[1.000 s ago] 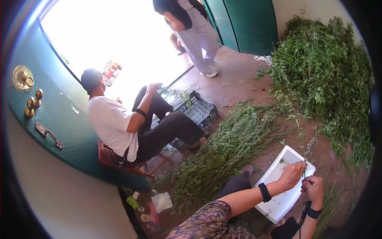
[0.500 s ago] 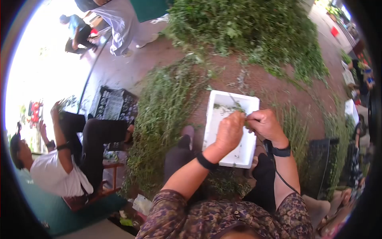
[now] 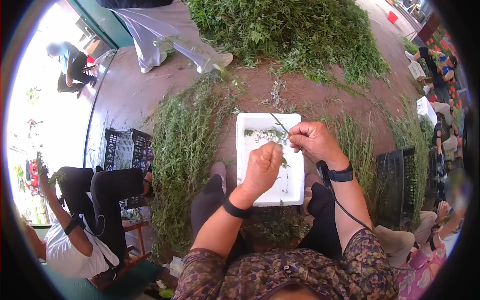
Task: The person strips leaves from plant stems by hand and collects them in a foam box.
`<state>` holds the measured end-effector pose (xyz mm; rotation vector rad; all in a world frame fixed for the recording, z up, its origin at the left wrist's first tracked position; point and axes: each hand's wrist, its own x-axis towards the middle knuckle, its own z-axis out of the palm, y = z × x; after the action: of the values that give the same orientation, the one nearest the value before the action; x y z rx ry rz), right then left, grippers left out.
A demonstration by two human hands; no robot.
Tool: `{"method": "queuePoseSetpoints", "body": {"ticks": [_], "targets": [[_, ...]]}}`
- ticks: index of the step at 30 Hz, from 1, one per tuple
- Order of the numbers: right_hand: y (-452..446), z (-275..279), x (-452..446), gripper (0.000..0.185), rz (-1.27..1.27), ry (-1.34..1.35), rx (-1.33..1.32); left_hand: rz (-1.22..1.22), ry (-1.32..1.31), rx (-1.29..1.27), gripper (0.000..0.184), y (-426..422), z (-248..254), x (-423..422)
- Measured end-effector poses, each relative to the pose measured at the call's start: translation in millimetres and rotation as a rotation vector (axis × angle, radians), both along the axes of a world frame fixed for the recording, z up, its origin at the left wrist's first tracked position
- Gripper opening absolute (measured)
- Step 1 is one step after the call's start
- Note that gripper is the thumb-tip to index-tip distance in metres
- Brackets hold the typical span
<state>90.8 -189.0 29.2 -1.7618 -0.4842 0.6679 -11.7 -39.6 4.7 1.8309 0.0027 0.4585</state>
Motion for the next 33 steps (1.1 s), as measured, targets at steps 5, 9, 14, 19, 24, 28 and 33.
{"method": "queuePoseSetpoints", "body": {"ticks": [5, 9, 14, 19, 24, 28, 33], "targets": [[-5, -11, 7, 0.008, 0.007, -0.048, 0.049, 0.216, -0.039, -0.367, 0.032, 7, -8, 3], [-5, -13, 7, 0.007, 0.034, -0.095, 0.058, 0.240, -0.015, -0.625, 0.023, 14, -3, 7], [0, 2, -3, 0.004, 0.079, -0.092, -0.031, 0.134, 0.080, -0.652, 0.025, 11, 14, 5], [-3, -17, 4, 0.009, 0.159, -0.080, 0.053, 0.165, 0.182, -0.131, 0.012, 17, -7, 7], [-2, -3, -2, 0.010, 0.196, -0.231, 0.126, 0.153, 0.102, 0.144, 0.005, 5, 11, 3], [-4, -22, 6, 0.011, 0.254, -0.406, 0.157, 0.141, 0.154, 0.041, 0.009, 2, 5, 2], [-8, -14, 1, 0.009, 0.199, -0.238, 0.157, 0.097, 0.109, -0.106, 0.012, 4, -15, 5]]}}
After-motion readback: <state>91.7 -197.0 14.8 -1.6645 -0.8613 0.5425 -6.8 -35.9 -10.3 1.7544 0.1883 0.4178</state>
